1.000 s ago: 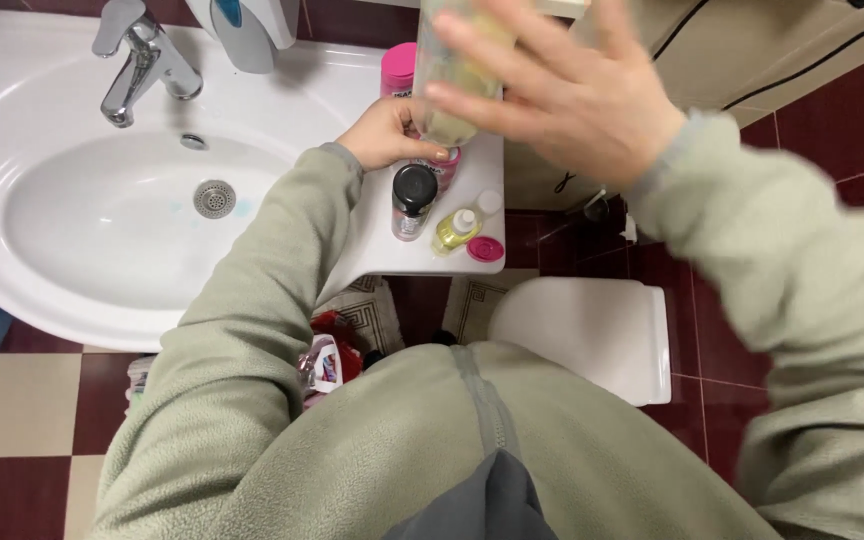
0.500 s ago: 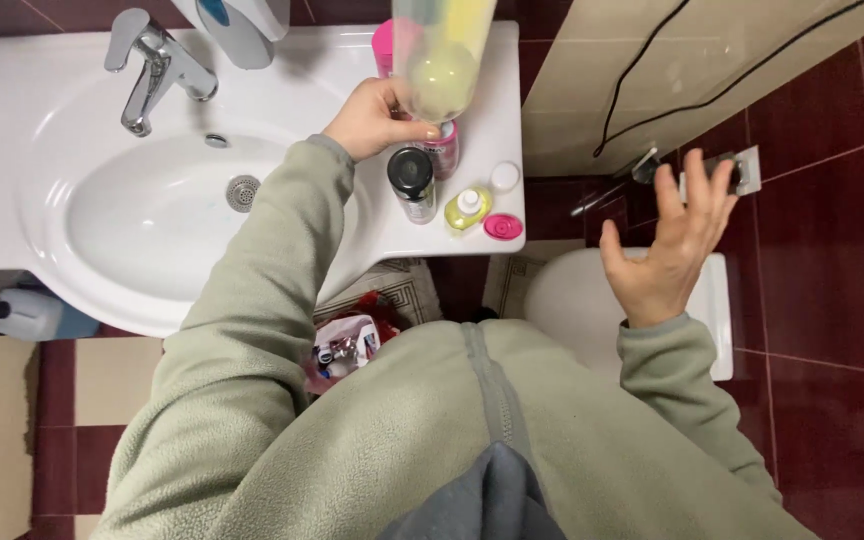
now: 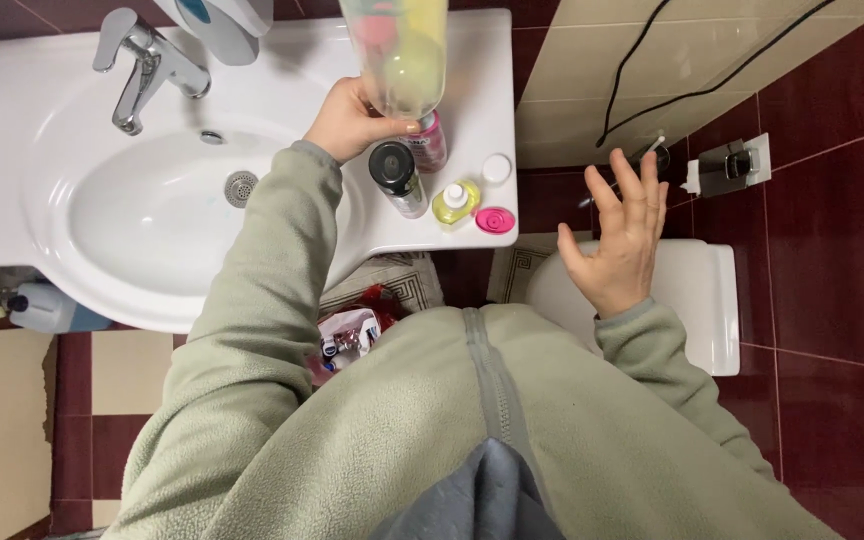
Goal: The person pours a yellow liquid from a large bottle into a small pink bottle, then into a small black bottle, and finally into a small yellow bottle. The person closes the pink bottle and places it on the sink counter.
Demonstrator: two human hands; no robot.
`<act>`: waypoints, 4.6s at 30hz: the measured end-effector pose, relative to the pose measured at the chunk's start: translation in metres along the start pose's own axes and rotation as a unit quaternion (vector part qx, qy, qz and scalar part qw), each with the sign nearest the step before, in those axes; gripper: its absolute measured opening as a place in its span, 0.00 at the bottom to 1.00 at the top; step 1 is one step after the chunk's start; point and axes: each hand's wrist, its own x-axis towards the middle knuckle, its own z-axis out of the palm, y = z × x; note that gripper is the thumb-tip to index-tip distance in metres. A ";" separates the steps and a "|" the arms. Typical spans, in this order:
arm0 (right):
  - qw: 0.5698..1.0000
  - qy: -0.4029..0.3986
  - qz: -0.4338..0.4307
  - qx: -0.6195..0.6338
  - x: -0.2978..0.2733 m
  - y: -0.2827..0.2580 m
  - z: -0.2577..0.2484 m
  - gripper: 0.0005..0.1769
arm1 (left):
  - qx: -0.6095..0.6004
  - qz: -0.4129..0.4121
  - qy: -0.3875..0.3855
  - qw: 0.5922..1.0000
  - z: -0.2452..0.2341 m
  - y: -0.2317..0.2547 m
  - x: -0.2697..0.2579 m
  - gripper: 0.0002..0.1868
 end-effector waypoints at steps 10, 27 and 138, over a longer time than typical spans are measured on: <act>1.000 -0.021 -0.002 0.020 0.007 0.006 0.003 0.35 | -0.013 0.003 0.002 1.000 0.006 0.000 0.003 0.12; 0.948 -0.239 -0.024 0.210 0.134 0.020 0.115 0.41 | -0.073 0.009 0.068 0.995 0.019 -0.004 -0.001 0.17; 0.975 -0.217 -0.001 0.047 0.071 -0.021 0.154 0.32 | 0.028 -0.082 -0.034 0.996 0.008 0.044 0.003 0.14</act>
